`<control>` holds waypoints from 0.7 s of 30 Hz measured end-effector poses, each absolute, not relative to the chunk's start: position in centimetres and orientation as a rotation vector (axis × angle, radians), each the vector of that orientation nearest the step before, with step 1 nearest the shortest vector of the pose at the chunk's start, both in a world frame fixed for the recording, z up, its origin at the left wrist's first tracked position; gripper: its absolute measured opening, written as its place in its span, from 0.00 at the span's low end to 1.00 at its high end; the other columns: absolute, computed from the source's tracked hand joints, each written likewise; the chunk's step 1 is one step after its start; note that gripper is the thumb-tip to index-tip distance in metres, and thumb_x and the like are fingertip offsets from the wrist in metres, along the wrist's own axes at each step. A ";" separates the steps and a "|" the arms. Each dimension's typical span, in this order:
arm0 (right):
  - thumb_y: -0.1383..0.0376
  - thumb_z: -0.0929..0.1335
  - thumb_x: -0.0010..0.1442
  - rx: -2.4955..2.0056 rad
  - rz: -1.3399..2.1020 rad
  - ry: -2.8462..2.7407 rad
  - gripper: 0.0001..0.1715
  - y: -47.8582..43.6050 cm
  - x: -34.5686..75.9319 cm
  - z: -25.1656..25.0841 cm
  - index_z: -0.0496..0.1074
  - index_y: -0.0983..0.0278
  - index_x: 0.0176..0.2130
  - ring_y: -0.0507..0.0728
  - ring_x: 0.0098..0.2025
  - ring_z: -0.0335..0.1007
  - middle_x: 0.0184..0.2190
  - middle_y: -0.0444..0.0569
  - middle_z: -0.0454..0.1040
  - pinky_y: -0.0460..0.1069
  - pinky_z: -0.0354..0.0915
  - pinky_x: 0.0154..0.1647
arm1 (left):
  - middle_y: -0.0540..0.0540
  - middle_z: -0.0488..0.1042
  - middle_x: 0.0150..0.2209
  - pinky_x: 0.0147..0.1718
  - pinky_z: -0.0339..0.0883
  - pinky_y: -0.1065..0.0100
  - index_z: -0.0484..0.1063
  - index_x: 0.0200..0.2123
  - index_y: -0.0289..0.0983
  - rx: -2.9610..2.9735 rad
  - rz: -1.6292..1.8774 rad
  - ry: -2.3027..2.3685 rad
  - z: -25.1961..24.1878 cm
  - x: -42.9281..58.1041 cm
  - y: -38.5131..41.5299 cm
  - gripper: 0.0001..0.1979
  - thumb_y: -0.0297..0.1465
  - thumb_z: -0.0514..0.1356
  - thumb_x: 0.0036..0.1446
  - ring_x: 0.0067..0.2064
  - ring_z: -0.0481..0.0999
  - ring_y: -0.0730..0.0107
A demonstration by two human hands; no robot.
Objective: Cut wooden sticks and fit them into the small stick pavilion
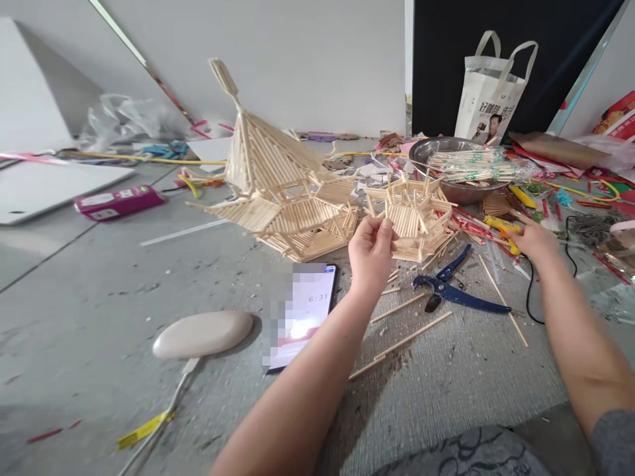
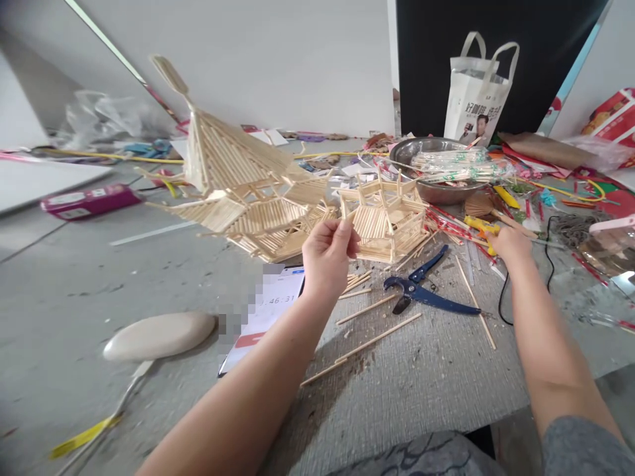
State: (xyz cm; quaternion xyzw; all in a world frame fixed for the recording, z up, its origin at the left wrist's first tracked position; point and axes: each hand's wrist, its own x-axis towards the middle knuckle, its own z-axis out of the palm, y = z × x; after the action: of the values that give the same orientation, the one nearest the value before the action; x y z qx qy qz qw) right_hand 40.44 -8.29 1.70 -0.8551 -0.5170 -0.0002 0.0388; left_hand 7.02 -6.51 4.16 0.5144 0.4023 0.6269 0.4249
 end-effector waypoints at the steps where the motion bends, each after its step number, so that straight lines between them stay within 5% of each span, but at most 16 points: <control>1: 0.44 0.59 0.53 -2.647 0.044 -1.531 0.34 -8.1 40.6 1.2 0.73 0.67 0.42 0.64 0.43 0.70 0.39 0.62 0.74 0.54 0.63 0.36 | 0.53 0.66 0.20 0.17 0.55 0.75 0.63 0.24 0.38 1.290 1.566 1.033 4.0 7.0 -6.4 0.12 0.39 0.58 0.52 0.18 0.61 0.80; 7: 0.56 0.68 0.46 -2.561 0.221 -1.439 0.19 -7.1 41.7 -0.2 0.75 0.65 0.35 0.64 0.39 0.71 0.34 0.57 0.75 0.53 0.62 0.34 | 0.53 0.67 0.23 0.20 0.57 0.75 0.63 0.26 0.38 1.340 1.545 1.126 2.2 7.0 -5.6 0.10 0.38 0.56 0.53 0.21 0.62 0.80; 12: 0.61 0.67 0.45 -2.402 0.302 -1.316 0.17 -7.4 42.2 0.4 0.74 0.66 0.36 0.59 0.32 0.69 0.30 0.53 0.74 0.50 0.60 0.28 | 0.52 0.66 0.23 0.21 0.57 0.75 0.64 0.28 0.38 1.409 1.547 1.178 1.2 7.1 -5.5 0.10 0.38 0.54 0.54 0.22 0.63 0.79; 21: 0.55 0.66 0.43 -1.922 0.622 -1.053 0.17 -9.0 40.0 4.6 0.69 0.64 0.30 0.49 0.18 0.53 0.23 0.47 0.67 0.46 0.45 0.14 | 0.54 0.61 0.20 0.21 0.55 0.73 0.64 0.27 0.38 1.518 1.741 1.145 0.1 7.2 -5.2 0.10 0.37 0.54 0.56 0.22 0.60 0.78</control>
State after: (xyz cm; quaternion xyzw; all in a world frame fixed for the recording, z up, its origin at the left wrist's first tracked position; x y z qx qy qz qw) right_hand 39.97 -9.03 4.61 -0.7664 -0.4197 0.2480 0.4184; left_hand 7.17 -5.18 0.15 0.5655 0.4267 0.6488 0.2780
